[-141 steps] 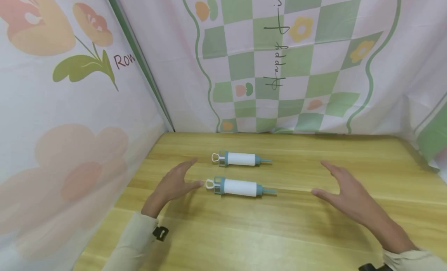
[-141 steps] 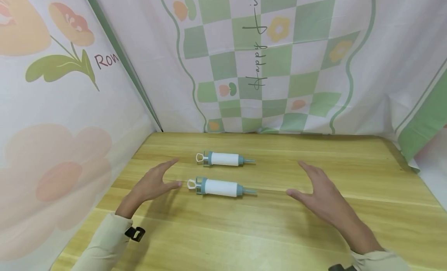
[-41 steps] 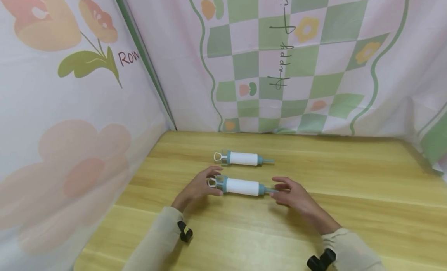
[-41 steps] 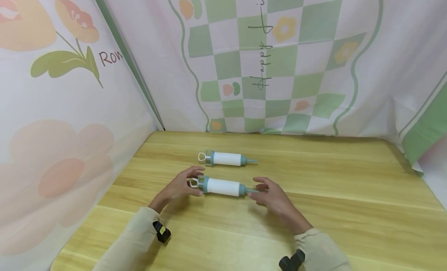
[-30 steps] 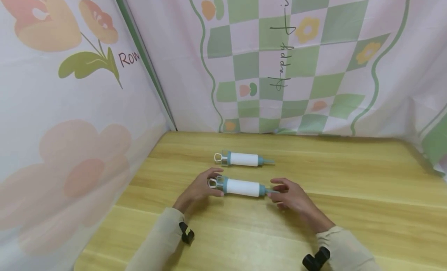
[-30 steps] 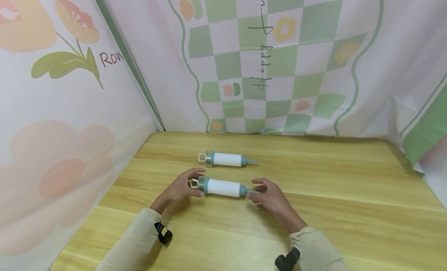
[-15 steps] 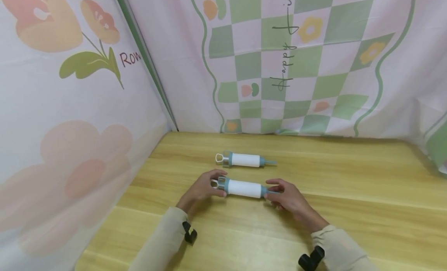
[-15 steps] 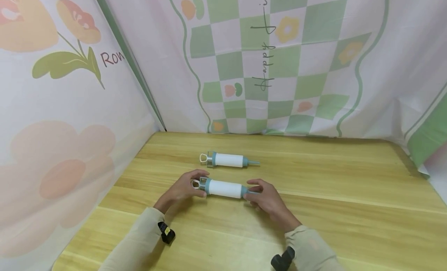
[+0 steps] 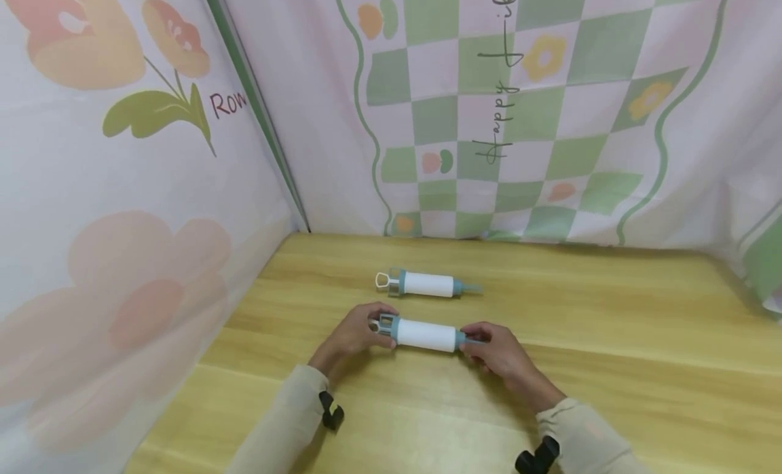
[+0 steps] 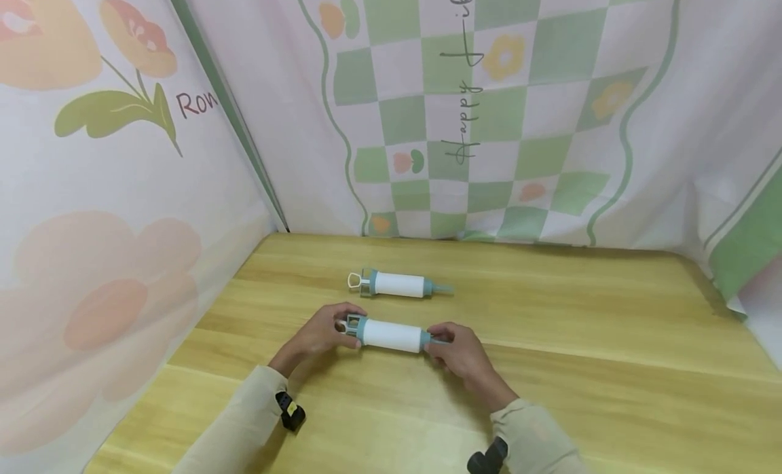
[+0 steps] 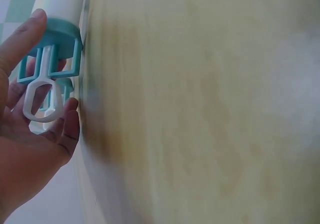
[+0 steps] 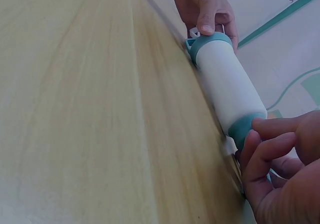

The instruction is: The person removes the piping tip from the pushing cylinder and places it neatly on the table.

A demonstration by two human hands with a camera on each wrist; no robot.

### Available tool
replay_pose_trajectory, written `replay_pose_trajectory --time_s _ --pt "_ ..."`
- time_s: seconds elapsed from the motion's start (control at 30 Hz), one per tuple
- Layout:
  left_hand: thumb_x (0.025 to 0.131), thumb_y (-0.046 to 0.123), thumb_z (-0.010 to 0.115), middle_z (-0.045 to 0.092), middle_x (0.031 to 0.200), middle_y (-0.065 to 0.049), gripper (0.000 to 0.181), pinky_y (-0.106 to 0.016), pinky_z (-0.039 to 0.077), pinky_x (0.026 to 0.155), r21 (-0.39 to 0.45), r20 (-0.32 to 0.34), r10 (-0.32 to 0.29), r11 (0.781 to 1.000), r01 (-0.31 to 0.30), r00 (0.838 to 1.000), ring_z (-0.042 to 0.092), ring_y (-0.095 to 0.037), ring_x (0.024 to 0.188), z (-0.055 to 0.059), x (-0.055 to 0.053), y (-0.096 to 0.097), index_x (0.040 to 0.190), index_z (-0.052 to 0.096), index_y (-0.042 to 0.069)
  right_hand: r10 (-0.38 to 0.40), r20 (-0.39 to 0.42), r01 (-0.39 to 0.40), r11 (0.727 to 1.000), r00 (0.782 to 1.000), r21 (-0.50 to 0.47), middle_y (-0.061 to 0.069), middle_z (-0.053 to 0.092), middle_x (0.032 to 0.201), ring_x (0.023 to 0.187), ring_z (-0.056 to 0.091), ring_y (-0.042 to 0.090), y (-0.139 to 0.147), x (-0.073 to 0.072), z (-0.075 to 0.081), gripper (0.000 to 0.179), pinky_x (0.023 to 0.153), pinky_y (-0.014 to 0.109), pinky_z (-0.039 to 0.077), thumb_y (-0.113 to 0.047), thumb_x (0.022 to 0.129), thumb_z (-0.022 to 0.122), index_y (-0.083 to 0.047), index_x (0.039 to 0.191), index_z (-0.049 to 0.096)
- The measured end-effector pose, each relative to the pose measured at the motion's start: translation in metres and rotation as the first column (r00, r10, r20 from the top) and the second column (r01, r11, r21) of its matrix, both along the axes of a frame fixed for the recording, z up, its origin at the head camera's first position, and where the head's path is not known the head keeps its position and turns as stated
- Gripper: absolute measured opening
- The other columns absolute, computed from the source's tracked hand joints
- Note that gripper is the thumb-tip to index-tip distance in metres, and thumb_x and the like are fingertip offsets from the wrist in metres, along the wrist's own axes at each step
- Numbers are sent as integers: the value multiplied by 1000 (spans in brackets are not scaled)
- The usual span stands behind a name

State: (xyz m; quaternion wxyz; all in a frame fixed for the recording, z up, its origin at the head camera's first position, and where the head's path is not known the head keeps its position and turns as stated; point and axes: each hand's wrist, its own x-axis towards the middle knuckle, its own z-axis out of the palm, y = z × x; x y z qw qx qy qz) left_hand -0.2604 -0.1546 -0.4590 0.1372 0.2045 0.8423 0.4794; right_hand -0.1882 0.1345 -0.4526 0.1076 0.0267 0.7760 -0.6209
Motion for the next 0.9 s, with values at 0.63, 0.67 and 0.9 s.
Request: replay_pose_trajectory --time_s 0.63,0.67,0.9 --pt "79 10 85 62 124 -7 55 -36 55 83 90 -35 -40 995 43 999 60 -23 105 15 2 6 130 63 6 22 -72 -18 999 997 49 12 64 100 74 58 24 17 -1 14 40 55 31 49 -14 95 69 5 129 60" --pt "80 10 85 62 126 -7 56 -37 55 83 99 -40 -39 994 43 998 60 -24 107 17 3 4 130 63 5 25 -76 -21 998 997 53 12 64 102 76 58 24 16 -2 16 40 56 31 49 -14 95 69 4 129 60" --pt "81 17 84 59 131 -6 58 -38 55 83 121 -76 -60 990 69 995 57 -25 112 24 6 0 132 61 4 43 -116 -39 999 992 38 15 64 110 84 59 27 16 3 26 41 63 34 51 -15 95 69 6 129 59"
